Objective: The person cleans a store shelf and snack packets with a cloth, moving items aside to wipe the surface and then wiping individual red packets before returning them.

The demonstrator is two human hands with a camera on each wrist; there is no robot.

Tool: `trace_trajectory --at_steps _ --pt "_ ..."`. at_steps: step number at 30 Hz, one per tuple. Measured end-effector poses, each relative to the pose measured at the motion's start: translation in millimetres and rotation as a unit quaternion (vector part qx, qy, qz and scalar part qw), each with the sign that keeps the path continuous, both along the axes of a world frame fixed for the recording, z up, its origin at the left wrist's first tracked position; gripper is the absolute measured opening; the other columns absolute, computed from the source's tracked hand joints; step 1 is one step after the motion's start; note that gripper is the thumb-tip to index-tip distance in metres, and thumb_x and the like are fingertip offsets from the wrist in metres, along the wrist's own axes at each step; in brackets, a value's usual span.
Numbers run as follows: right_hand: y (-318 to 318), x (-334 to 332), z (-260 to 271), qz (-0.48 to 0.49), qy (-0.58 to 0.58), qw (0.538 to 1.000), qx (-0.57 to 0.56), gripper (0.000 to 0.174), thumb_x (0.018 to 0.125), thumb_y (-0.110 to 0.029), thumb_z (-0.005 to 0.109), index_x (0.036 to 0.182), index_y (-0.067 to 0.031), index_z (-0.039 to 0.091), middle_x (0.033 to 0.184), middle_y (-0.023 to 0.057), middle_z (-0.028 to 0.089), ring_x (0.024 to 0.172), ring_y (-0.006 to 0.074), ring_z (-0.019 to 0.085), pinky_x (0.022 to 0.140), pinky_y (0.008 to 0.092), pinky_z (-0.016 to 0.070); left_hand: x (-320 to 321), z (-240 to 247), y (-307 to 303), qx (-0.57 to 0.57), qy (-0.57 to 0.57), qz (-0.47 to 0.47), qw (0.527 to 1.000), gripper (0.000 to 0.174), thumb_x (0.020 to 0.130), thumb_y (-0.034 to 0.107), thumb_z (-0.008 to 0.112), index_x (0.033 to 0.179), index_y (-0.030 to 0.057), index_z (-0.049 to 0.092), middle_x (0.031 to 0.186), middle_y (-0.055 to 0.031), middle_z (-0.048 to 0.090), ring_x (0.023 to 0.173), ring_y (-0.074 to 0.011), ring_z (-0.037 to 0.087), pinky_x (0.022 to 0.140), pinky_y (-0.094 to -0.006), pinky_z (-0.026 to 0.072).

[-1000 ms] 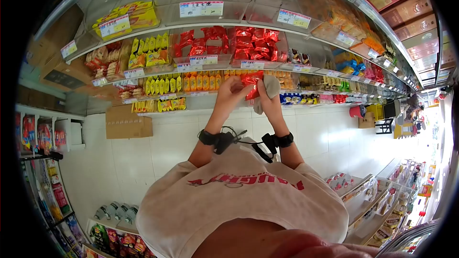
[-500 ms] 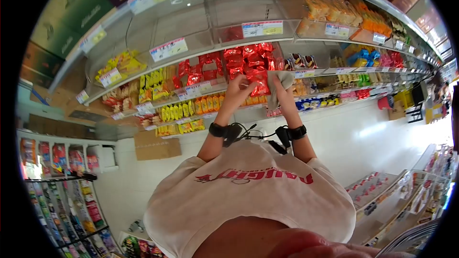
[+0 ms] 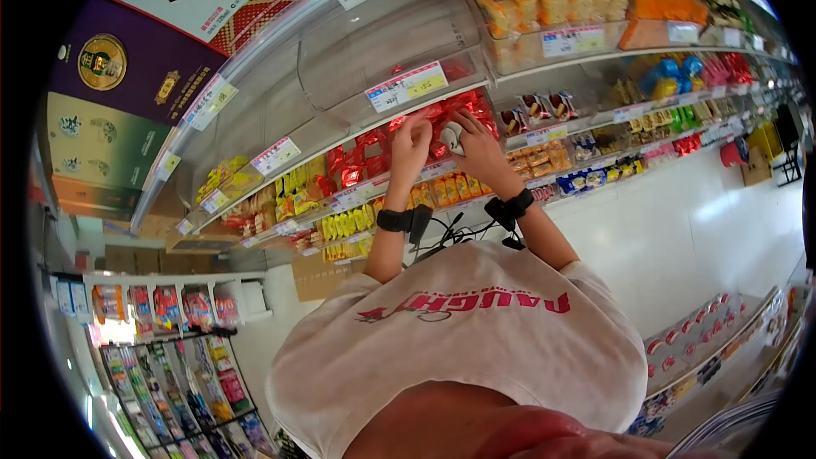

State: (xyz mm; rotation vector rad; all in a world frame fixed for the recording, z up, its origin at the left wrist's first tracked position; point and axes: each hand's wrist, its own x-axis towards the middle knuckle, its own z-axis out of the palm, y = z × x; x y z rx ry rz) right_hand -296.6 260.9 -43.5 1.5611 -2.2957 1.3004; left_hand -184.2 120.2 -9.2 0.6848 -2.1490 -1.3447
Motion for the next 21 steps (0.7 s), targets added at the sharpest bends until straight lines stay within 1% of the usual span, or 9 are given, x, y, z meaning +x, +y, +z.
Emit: trace_trajectory --at_steps 2,5,9,10,13,14,17,18,21 --pt "-6 -2 -8 0.018 0.009 1.0 0.005 0.042 0.075 -0.011 0.068 0.115 0.0001 0.065 0.14 0.0201 0.053 0.141 0.0358 0.039 0.109 0.045 0.0404 14 17 6 0.031 -0.02 -0.038 0.999 0.032 0.101 0.02 0.058 0.124 -0.0024 0.061 0.106 -0.0117 0.071 0.093 -0.0162 0.068 0.078 -0.0281 0.0532" --pt "-14 -7 -22 0.041 -0.006 0.999 0.023 0.044 0.076 -0.011 0.07 0.118 0.0011 0.064 0.142 0.0193 0.051 0.142 0.0352 0.038 0.11 0.0457 0.0398 37 27 5 0.102 -0.014 -0.064 0.993 0.028 0.102 0.02 0.058 0.119 -0.0011 0.064 0.105 -0.0107 0.071 0.091 -0.0148 0.068 0.077 -0.0265 0.0533" --pt "-29 -11 -23 0.022 -0.034 0.999 0.013 0.044 0.079 -0.016 0.072 0.118 0.0022 0.064 0.139 0.0188 0.052 0.138 0.0352 0.041 0.106 0.0485 0.0414 66 41 -3 0.182 0.019 -0.016 0.983 0.031 0.103 0.026 0.057 0.106 -0.0039 0.066 0.091 -0.0091 0.07 0.082 -0.013 0.067 0.073 -0.0259 0.0542" --pt "-33 -9 -21 0.018 -0.032 0.999 -0.011 0.04 0.083 -0.016 0.071 0.118 0.0007 0.064 0.134 0.0196 0.055 0.134 0.0385 0.044 0.104 0.0502 0.042 75 40 -10 0.159 0.012 0.002 0.987 0.033 0.103 0.027 0.057 0.1 -0.0047 0.066 0.087 -0.008 0.069 0.08 -0.0127 0.067 0.071 -0.0257 0.0542" --pt "-36 1 2 0.042 -0.115 0.991 -0.045 0.034 0.087 -0.015 0.068 0.118 -0.0017 0.065 0.129 0.021 0.058 0.13 0.0427 0.047 0.103 0.0506 0.0432 101 32 -35 0.17 0.033 0.056 0.983 0.031 0.103 0.026 0.057 0.103 -0.0042 0.066 0.086 -0.0078 0.07 0.081 -0.0125 0.067 0.071 -0.0258 0.0543" --pt "-35 10 14 0.001 -0.029 0.997 -0.072 0.032 0.087 -0.013 0.068 0.118 -0.004 0.065 0.126 0.022 0.059 0.126 0.0452 0.049 0.101 0.0494 0.0449 111 28 -46 0.158 0.049 0.064 0.984 0.028 0.101 0.023 0.059 0.104 -0.004 0.066 0.087 -0.0082 0.07 0.08 -0.0133 0.067 0.072 -0.0258 0.0545" --pt "-46 50 45 0.006 -0.091 0.989 -0.114 0.033 0.087 -0.011 0.068 0.119 -0.0032 0.065 0.125 0.0217 0.059 0.124 0.0441 0.051 0.1 0.0475 0.0458 140 9 -87 0.079 0.09 0.132 0.984 0.025 0.1 0.02 0.059 0.106 -0.0035 0.067 0.088 -0.0078 0.07 0.079 -0.0145 0.068 0.07 -0.0261 0.0538" --pt "-46 63 58 0.03 -0.105 0.99 -0.087 0.034 0.086 -0.01 0.068 0.119 -0.002 0.064 0.125 0.022 0.059 0.119 0.0426 0.054 0.097 0.0465 0.048 147 -8 -103 0.101 0.113 0.139 0.979 0.023 0.097 0.017 0.061 0.107 -0.0036 0.066 0.086 -0.0107 0.071 0.079 -0.0181 0.069 0.07 -0.0298 0.0533" --pt "-75 99 46 0.132 -0.043 0.987 -0.079 0.031 0.088 -0.011 0.067 0.116 -0.0016 0.064 0.122 0.0203 0.06 0.108 0.0422 0.06 0.091 0.0465 0.0506 168 -27 -133 -0.088 -0.032 0.148 0.985 0.022 0.095 0.015 0.062 0.105 -0.0038 0.065 0.084 -0.0147 0.071 0.079 -0.022 0.07 0.069 -0.0346 0.0529"
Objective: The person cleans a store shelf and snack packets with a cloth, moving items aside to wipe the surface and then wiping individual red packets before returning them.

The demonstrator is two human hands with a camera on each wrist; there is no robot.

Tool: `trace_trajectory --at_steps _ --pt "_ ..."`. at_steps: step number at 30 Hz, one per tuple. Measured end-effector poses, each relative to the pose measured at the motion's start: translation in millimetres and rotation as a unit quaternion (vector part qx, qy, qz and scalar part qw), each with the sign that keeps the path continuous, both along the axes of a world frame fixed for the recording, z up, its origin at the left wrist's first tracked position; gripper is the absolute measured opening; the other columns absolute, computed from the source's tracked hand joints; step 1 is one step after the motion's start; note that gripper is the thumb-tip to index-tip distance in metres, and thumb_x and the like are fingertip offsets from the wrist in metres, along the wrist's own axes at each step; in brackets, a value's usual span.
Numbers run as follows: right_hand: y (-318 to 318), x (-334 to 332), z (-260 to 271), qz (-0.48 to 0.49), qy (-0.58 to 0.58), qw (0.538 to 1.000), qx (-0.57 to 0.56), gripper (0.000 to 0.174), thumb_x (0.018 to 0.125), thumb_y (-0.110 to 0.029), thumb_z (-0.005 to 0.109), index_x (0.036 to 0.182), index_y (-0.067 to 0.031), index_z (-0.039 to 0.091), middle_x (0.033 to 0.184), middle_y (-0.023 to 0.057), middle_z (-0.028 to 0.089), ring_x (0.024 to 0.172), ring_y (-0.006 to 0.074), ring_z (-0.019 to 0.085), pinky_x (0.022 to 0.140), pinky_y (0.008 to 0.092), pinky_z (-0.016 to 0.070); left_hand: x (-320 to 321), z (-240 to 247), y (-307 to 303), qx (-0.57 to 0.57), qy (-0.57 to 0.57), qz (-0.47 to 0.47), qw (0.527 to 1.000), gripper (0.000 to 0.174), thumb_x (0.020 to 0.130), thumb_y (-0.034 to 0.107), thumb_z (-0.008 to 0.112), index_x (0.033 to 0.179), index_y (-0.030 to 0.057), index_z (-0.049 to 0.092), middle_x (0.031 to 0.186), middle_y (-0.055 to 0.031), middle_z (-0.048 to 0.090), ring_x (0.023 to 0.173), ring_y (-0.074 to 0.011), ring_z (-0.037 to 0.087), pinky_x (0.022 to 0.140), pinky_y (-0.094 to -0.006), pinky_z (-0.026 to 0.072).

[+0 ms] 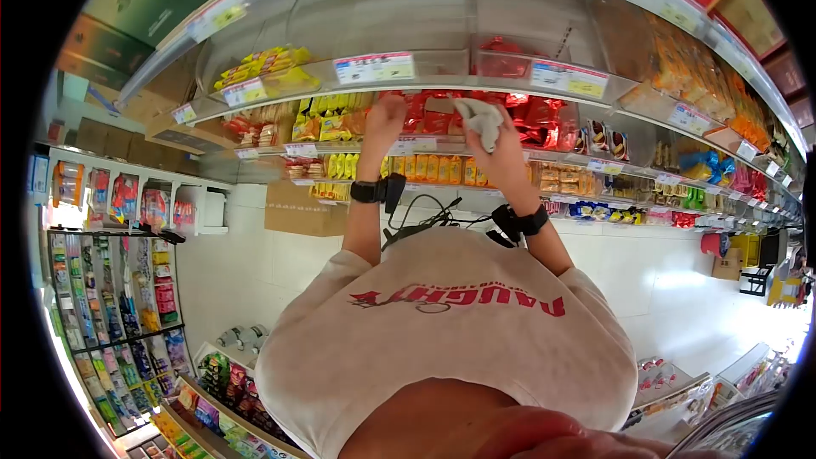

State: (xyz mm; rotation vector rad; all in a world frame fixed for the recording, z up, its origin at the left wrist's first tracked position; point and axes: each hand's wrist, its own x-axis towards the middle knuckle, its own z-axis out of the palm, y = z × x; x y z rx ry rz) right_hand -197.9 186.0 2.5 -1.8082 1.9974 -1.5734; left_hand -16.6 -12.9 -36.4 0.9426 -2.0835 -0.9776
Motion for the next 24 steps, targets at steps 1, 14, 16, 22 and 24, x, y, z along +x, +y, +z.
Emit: trace_trajectory --at_steps 1,14,16,22,24 --pt "-8 18 3 0.011 0.008 1.0 -0.001 0.028 0.088 -0.012 0.067 0.114 -0.0018 0.066 0.12 0.0196 0.061 0.103 0.0426 0.062 0.088 0.0464 0.0515 0 -9 -7 0.004 0.034 -0.002 0.999 0.02 0.093 0.015 0.062 0.099 -0.004 0.065 0.083 -0.0209 0.069 0.079 -0.0323 0.07 0.068 -0.0397 0.0525" --pt "-150 36 -78 0.033 0.123 0.94 0.315 0.031 0.077 -0.017 0.07 0.101 -0.0002 0.063 0.103 0.023 0.066 0.104 0.0429 0.06 0.086 0.0471 0.0487 -4 -48 -43 -0.005 -0.135 -0.122 0.983 0.036 0.079 0.007 0.066 0.113 -0.0031 0.059 0.101 -0.027 0.067 0.099 -0.0455 0.063 0.083 -0.049 0.0513" --pt "-146 38 -75 0.045 0.05 0.962 0.264 0.032 0.074 -0.013 0.069 0.103 -0.0007 0.064 0.103 0.0235 0.066 0.101 0.0424 0.061 0.086 0.0456 0.0488 0 -37 -37 -0.005 -0.103 -0.118 0.988 0.042 0.077 0.002 0.066 0.119 -0.0022 0.057 0.106 -0.0255 0.066 0.103 -0.0445 0.063 0.086 -0.047 0.0506" --pt "-127 54 -47 0.003 0.025 0.981 0.19 0.035 0.074 -0.004 0.065 0.108 0.0011 0.063 0.104 0.023 0.064 0.098 0.0446 0.059 0.083 0.0473 0.0491 8 -27 -35 -0.019 0.013 -0.104 0.994 0.047 0.078 -0.001 0.067 0.124 -0.001 0.055 0.109 -0.024 0.066 0.103 -0.0374 0.064 0.087 -0.0417 0.0511" --pt "-116 64 -20 -0.031 0.03 0.989 0.145 0.033 0.073 -0.001 0.063 0.106 0.0026 0.062 0.103 0.023 0.063 0.098 0.0455 0.058 0.083 0.0477 0.0489 10 -16 -36 0.042 0.055 -0.129 0.989 0.048 0.08 0.0 0.067 0.127 -0.0006 0.055 0.111 -0.0229 0.066 0.103 -0.0323 0.065 0.086 -0.0381 0.0513"
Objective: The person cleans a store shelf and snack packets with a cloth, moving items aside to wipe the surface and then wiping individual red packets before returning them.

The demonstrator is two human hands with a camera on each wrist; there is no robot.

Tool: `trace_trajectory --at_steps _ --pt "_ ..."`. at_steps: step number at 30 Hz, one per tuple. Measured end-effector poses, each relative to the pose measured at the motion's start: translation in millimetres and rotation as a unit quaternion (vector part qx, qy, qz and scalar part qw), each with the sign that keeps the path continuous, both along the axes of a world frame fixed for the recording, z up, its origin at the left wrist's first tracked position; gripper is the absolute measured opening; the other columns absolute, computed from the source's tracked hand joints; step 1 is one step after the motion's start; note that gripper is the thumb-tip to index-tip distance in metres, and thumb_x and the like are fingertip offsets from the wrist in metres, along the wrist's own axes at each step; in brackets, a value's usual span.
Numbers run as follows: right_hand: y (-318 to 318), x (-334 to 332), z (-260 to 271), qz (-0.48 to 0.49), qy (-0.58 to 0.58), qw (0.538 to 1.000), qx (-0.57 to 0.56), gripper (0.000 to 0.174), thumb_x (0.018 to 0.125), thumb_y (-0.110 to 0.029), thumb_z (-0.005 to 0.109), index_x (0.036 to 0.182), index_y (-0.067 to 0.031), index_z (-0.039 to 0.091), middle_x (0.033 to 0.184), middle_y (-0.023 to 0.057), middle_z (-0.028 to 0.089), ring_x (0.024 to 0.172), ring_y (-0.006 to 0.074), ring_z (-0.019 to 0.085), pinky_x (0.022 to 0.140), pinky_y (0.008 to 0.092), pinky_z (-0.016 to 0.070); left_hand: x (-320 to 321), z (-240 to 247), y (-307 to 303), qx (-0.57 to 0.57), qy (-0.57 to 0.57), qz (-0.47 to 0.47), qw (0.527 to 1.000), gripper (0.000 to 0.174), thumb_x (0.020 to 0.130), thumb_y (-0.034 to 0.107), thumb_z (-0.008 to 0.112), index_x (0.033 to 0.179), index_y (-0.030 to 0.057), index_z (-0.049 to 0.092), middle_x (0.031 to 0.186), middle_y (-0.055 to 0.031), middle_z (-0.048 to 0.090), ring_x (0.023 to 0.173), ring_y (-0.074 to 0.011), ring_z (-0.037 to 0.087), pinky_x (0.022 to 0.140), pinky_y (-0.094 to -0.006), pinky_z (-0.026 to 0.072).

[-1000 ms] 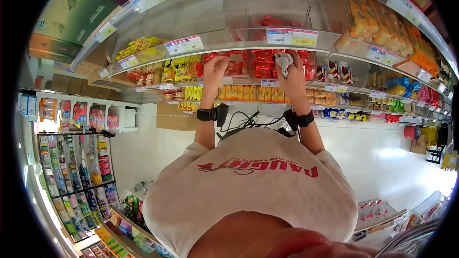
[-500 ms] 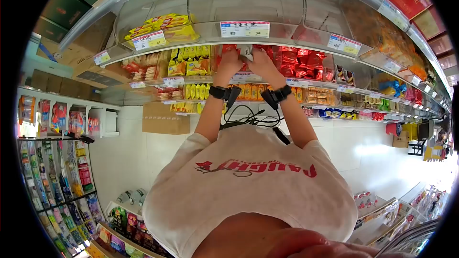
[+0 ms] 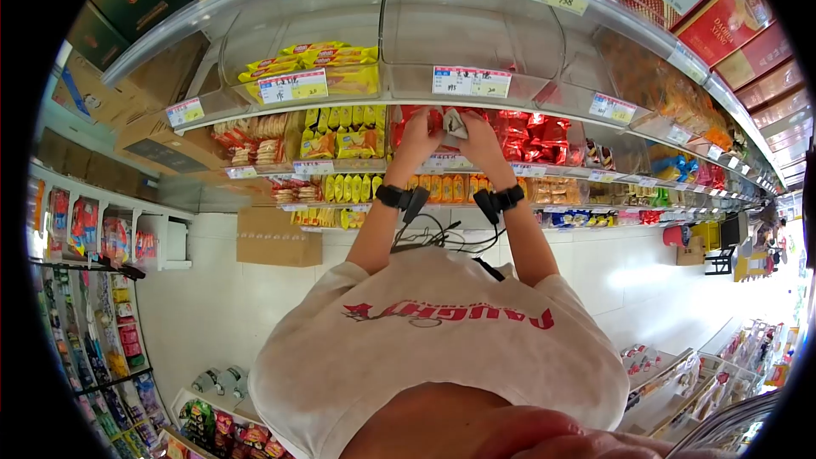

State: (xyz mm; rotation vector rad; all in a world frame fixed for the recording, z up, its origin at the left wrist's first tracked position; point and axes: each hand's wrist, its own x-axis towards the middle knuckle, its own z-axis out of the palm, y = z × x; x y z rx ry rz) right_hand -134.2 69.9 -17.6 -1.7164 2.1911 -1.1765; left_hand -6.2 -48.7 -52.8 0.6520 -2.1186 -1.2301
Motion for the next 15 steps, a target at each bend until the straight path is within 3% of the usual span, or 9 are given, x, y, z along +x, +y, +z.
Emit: trace_trajectory --at_steps 1,4,5,8,9,12,13,15 --pt "5 3 4 -0.017 0.015 0.999 -0.033 0.032 0.071 0.004 0.06 0.103 0.0049 0.06 0.104 0.0241 0.061 0.098 0.0475 0.056 0.084 0.048 0.0481 -2 -2 0 0.021 0.04 -0.01 0.999 0.043 0.082 0.003 0.071 0.124 -0.0013 0.059 0.113 -0.0186 0.065 0.099 -0.0265 0.065 0.084 -0.0339 0.0518" --pt "17 2 8 -0.034 0.023 0.999 -0.032 0.049 0.07 0.005 0.061 0.119 0.0025 0.059 0.116 0.0249 0.059 0.109 0.0464 0.055 0.092 0.0493 0.0478 8 14 5 -0.064 0.047 -0.044 0.996 0.036 0.083 0.008 0.076 0.116 -0.0028 0.064 0.114 -0.0155 0.063 0.097 -0.0256 0.066 0.083 -0.0334 0.0527" --pt "25 6 20 -0.027 -0.019 0.999 -0.025 0.048 0.068 0.007 0.061 0.116 0.0036 0.058 0.114 0.0254 0.057 0.106 0.0467 0.055 0.091 0.0474 0.0472 10 19 7 -0.029 0.059 -0.053 0.996 0.031 0.084 0.011 0.078 0.109 -0.0041 0.067 0.115 -0.0133 0.06 0.098 -0.0228 0.065 0.085 -0.0325 0.0525" --pt "43 7 21 -0.04 -0.075 0.995 -0.045 0.045 0.07 0.007 0.062 0.114 0.0024 0.058 0.108 0.0233 0.058 0.1 0.0459 0.055 0.088 0.0424 0.0481 17 38 9 0.03 0.085 -0.105 0.99 0.031 0.086 0.012 0.076 0.11 -0.0049 0.067 0.115 -0.0116 0.062 0.101 -0.0205 0.064 0.086 -0.0312 0.0522" --pt "48 10 23 -0.053 -0.107 0.991 -0.053 0.035 0.075 0.005 0.063 0.11 0.0016 0.059 0.102 0.0209 0.059 0.095 0.0429 0.057 0.083 0.0386 0.048 19 42 10 -0.012 0.097 -0.106 0.99 0.03 0.087 0.013 0.075 0.11 -0.0043 0.067 0.111 -0.0094 0.067 0.098 -0.0173 0.065 0.083 -0.0294 0.0528" --pt "65 20 35 -0.065 -0.106 0.975 -0.182 0.025 0.083 0.001 0.063 0.108 0.0012 0.059 0.1 0.016 0.061 0.093 0.0326 0.061 0.081 0.0369 0.0482 27 76 29 0.079 0.083 -0.106 0.988 0.029 0.088 0.015 0.075 0.11 -0.0023 0.068 0.106 -0.0085 0.071 0.094 -0.0143 0.066 0.081 -0.028 0.0527" --pt "73 23 31 -0.115 -0.211 0.956 -0.17 0.019 0.093 -0.006 0.061 0.11 0.0003 0.059 0.102 0.011 0.063 0.094 0.0204 0.062 0.08 0.0336 0.0489 30 83 34 0.088 0.05 -0.11 0.989 0.028 0.089 0.017 0.074 0.112 -0.0002 0.068 0.104 -0.0078 0.072 0.094 -0.0118 0.066 0.081 -0.0265 0.0516" --pt "91 24 43 -0.166 -0.307 0.919 -0.183 0.019 0.098 -0.011 0.058 0.114 -0.0004 0.059 0.105 0.0087 0.063 0.094 0.0156 0.06 0.079 0.0299 0.0491 33 98 46 0.051 0.012 -0.111 0.992 0.029 0.089 0.021 0.074 0.11 0.0012 0.07 0.106 -0.0122 0.072 0.085 -0.0173 0.067 0.075 -0.0287 0.052"
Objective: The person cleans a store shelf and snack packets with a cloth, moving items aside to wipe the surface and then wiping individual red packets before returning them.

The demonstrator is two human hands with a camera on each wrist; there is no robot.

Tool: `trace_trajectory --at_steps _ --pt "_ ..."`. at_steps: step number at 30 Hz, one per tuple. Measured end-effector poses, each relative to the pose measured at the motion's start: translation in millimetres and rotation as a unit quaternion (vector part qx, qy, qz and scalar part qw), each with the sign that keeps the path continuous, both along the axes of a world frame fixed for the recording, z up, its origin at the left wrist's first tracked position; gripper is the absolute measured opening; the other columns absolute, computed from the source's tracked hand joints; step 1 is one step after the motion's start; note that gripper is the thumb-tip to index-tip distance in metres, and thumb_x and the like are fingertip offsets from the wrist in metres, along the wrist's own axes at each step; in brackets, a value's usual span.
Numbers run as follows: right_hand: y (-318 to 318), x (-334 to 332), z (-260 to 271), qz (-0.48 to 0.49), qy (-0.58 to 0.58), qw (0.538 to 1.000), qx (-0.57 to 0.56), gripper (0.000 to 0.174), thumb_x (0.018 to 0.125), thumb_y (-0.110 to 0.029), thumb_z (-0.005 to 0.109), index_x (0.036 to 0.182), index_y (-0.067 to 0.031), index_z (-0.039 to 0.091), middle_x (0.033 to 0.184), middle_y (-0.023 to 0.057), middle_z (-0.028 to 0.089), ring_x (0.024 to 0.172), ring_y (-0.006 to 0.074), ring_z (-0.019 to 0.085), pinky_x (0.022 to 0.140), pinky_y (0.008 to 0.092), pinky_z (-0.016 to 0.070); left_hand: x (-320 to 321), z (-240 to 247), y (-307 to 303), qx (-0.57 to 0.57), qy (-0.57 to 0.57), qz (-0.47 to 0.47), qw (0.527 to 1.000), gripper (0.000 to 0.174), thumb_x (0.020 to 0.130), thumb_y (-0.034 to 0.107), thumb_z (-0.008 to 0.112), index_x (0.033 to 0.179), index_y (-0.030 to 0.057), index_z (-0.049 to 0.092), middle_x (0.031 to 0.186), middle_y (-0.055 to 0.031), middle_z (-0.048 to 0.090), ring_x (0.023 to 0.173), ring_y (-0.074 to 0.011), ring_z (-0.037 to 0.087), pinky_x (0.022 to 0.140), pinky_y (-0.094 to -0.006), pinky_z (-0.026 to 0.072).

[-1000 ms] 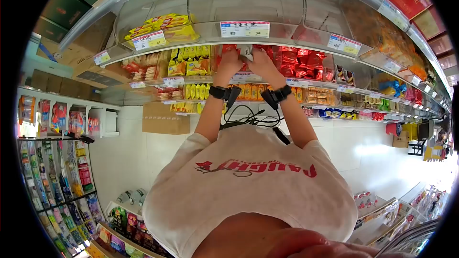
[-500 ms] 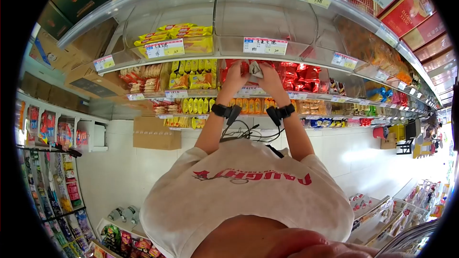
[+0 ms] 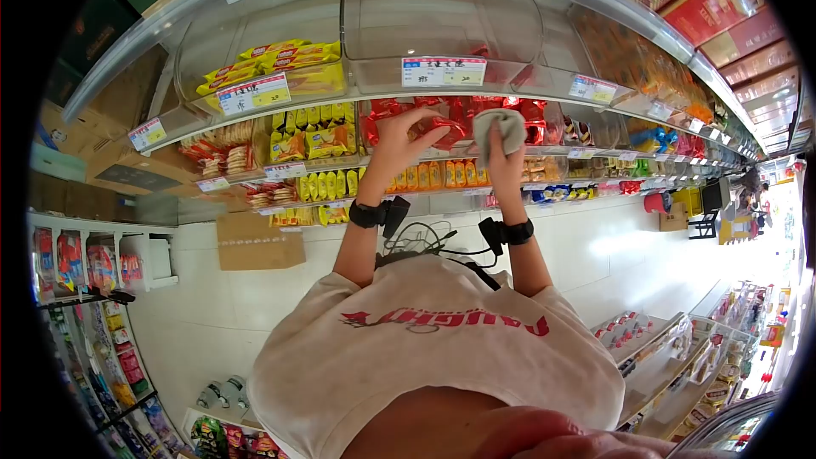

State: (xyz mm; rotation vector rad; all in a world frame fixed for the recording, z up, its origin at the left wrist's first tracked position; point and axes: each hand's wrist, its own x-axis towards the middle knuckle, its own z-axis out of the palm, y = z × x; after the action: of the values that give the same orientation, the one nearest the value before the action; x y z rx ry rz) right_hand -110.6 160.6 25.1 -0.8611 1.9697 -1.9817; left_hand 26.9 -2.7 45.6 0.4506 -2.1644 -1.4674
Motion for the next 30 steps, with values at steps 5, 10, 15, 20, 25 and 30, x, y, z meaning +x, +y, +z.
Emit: trace_trajectory --at_steps 5,10,15,20,25,30 --pt "16 6 21 0.028 -0.023 0.997 -0.075 0.023 0.102 -0.017 0.055 0.118 -0.0014 0.059 0.109 0.0083 0.063 0.092 0.0139 0.06 0.076 0.0272 0.0495 -19 -9 29 -0.085 0.122 -0.018 0.989 0.024 0.095 0.018 0.066 0.112 0.002 0.063 0.107 -0.0142 0.068 0.083 -0.0239 0.064 0.074 -0.033 0.0498" --pt "41 1 32 0.056 0.215 0.975 0.02 0.028 0.086 -0.004 0.067 0.113 0.0013 0.064 0.108 0.0207 0.065 0.095 0.0363 0.065 0.08 0.0365 0.0507 -35 5 70 -0.028 0.045 -0.022 0.998 0.02 0.101 0.014 0.055 0.117 0.0019 0.052 0.099 -0.0139 0.063 0.086 -0.0251 0.061 0.076 -0.0339 0.048" --pt "105 -29 31 0.125 0.067 0.99 0.023 0.024 0.088 -0.007 0.069 0.111 -0.0002 0.065 0.093 0.0094 0.07 0.084 0.0189 0.066 0.077 0.0299 0.0508 -56 1 117 0.002 0.02 -0.092 0.996 0.019 0.103 0.017 0.052 0.116 0.0032 0.051 0.094 -0.0121 0.06 0.085 -0.0189 0.057 0.075 -0.0315 0.0458" --pt "154 -47 28 0.171 -0.073 0.983 -0.008 0.03 0.092 -0.017 0.071 0.117 -0.0015 0.062 0.092 -0.0004 0.067 0.084 0.0059 0.058 0.075 0.0245 0.0491 -77 7 164 0.088 0.031 -0.093 0.991 0.02 0.103 0.022 0.056 0.111 0.0046 0.053 0.089 -0.0029 0.056 0.082 -0.0111 0.051 0.073 -0.0279 0.042" --pt "189 -56 21 0.13 -0.142 0.977 -0.097 0.03 0.094 -0.017 0.069 0.119 -0.0027 0.061 0.092 -0.0011 0.065 0.082 0.0065 0.058 0.073 0.0245 0.0485 -93 7 202 0.07 -0.015 -0.079 0.994 0.02 0.102 0.025 0.058 0.104 0.0052 0.056 0.087 0.0021 0.052 0.079 -0.0069 0.047 0.069 -0.0243 0.0406" --pt "221 -69 5 0.055 -0.244 0.963 -0.101 0.033 0.097 -0.02 0.066 0.124 -0.0026 0.059 0.105 0.0016 0.064 0.096 0.0084 0.059 0.081 0.0257 0.0491 -105 -4 241 0.089 0.027 -0.009 0.996 0.02 0.102 0.02 0.06 0.111 0.0022 0.06 0.096 0.0026 0.057 0.089 -0.0042 0.053 0.076 -0.0192 0.044"
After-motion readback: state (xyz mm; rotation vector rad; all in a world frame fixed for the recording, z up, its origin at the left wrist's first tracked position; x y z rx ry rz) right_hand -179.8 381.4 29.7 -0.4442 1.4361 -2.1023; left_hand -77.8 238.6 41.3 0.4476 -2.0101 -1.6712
